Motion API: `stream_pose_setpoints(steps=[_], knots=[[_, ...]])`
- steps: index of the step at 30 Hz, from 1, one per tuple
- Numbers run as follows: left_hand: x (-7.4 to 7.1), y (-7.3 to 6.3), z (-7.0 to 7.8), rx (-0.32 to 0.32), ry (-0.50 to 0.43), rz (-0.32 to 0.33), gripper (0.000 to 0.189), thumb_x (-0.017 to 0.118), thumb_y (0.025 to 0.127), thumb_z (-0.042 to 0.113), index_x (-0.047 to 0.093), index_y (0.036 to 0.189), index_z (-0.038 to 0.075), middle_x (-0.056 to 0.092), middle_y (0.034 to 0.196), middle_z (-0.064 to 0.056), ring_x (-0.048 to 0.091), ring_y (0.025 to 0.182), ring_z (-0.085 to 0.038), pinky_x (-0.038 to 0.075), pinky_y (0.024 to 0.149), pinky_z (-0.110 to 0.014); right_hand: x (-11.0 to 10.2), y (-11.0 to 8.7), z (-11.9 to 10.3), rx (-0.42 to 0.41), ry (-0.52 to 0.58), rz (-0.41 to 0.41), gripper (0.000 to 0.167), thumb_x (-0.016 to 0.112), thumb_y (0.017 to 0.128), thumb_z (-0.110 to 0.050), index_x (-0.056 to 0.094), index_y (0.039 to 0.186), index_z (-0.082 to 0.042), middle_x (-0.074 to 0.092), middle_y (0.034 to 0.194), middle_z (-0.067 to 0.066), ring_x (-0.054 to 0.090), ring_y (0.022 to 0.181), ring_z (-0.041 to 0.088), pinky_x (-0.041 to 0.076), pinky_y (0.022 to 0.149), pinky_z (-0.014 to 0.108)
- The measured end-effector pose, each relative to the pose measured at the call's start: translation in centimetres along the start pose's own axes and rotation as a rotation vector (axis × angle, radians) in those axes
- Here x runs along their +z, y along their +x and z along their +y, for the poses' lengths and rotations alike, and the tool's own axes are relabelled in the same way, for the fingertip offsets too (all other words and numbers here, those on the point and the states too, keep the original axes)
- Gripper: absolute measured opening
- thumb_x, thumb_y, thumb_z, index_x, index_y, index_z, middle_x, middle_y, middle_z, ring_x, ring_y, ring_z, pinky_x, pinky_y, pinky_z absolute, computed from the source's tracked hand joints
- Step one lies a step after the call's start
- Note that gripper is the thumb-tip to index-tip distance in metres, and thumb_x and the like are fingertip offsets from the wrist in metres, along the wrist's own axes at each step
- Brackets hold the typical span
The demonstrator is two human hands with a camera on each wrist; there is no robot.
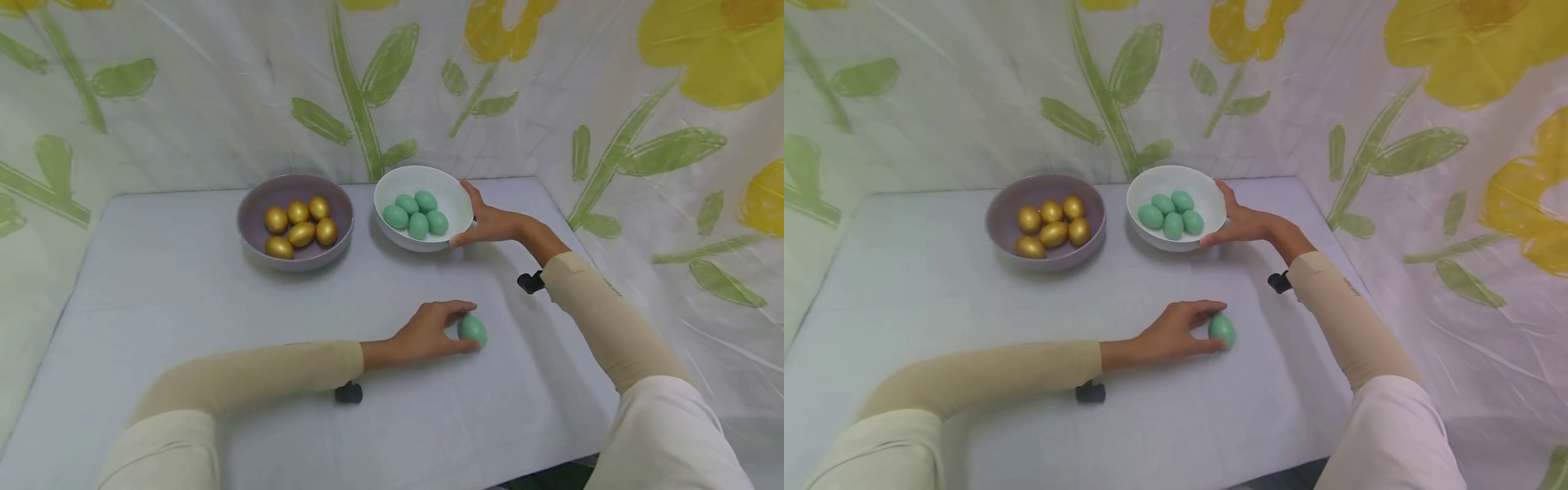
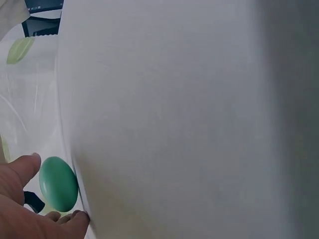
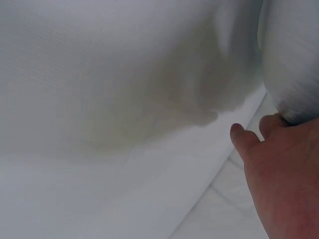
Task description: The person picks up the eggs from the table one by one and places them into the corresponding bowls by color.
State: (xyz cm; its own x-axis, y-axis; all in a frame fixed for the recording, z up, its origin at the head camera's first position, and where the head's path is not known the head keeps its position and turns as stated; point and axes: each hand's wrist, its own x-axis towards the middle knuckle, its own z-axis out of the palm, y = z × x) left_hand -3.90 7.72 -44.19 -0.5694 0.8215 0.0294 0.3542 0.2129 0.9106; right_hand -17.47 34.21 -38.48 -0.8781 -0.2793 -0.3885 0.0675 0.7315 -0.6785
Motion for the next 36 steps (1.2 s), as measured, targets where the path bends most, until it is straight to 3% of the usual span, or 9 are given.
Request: stream_pose_setpoints(steps=[4,10,18,26,32,36], knots=[[0.5,0.3,-0.4,0.037,-0.046,-0.026,0.064,0.089,0.089,0.018,0.062,0.145,0.002,0.064,0.147,-0.008,0.058,0.136,-0.011,0.044,0.108,-0.017,0.0,0.1,0.2,-0.001,-0.003,0.002,0.139,0.087,0.086,-0.050,-0.029,0.162,-0.036,-0.016,0.175,0.002,0.006,0.161,0.028,0.018,0.128,0.055],[0.9,0.8,-0.6,0.073,-0.001,-0.059,0.060,0.088,0.090,0.018,0.064,0.143,0.004,0.066,0.143,-0.006,0.060,0.131,-0.007,0.045,0.106,-0.015,-0.1,0.3,0.3,-0.012,0.006,0.007,0.140,0.087,0.086,-0.048,-0.028,0.163,-0.033,-0.014,0.175,0.004,0.007,0.161,0.030,0.018,0.128,0.056],[-0.2,1.1,0.3,0.095,-0.022,-0.077,0.059,0.087,0.090,0.017,0.065,0.142,0.001,0.067,0.142,-0.010,0.062,0.129,-0.005,0.048,0.103,-0.015,0.1,0.1,0.1,-0.022,0.012,0.005,0.138,0.087,0.087,-0.046,-0.028,0.163,-0.034,-0.014,0.175,0.005,0.008,0.161,0.031,0.018,0.127,0.056],[-4.2,1.9,4.4,0.191,-0.119,-0.023,0.058,0.084,0.092,0.014,0.062,0.146,0.003,0.065,0.144,-0.005,0.061,0.128,-0.001,0.047,0.104,-0.016,-0.2,0.0,0.2,-0.033,0.010,-0.002,0.137,0.086,0.088,-0.045,-0.029,0.163,-0.033,-0.017,0.175,0.002,0.006,0.161,0.028,0.017,0.128,0.055],[-8.0,2.7,7.0,0.271,-0.128,0.097,0.059,0.085,0.091,0.012,0.062,0.145,0.002,0.064,0.145,-0.008,0.061,0.131,-0.006,0.047,0.108,-0.019,-0.6,-0.2,0.1,-0.094,-0.016,-0.033,0.127,0.076,0.095,-0.051,-0.031,0.162,-0.032,-0.017,0.174,0.011,0.006,0.160,0.036,0.014,0.127,0.061],[-10.2,3.8,7.2,0.296,-0.091,0.186,0.060,0.086,0.090,0.013,0.063,0.144,0.003,0.065,0.145,-0.011,0.062,0.132,-0.009,0.047,0.107,-0.020,-0.4,-0.1,0.0,-0.096,-0.031,-0.047,0.125,0.072,0.097,-0.051,-0.034,0.160,-0.035,-0.025,0.172,0.006,0.001,0.160,0.034,0.013,0.127,0.062]])
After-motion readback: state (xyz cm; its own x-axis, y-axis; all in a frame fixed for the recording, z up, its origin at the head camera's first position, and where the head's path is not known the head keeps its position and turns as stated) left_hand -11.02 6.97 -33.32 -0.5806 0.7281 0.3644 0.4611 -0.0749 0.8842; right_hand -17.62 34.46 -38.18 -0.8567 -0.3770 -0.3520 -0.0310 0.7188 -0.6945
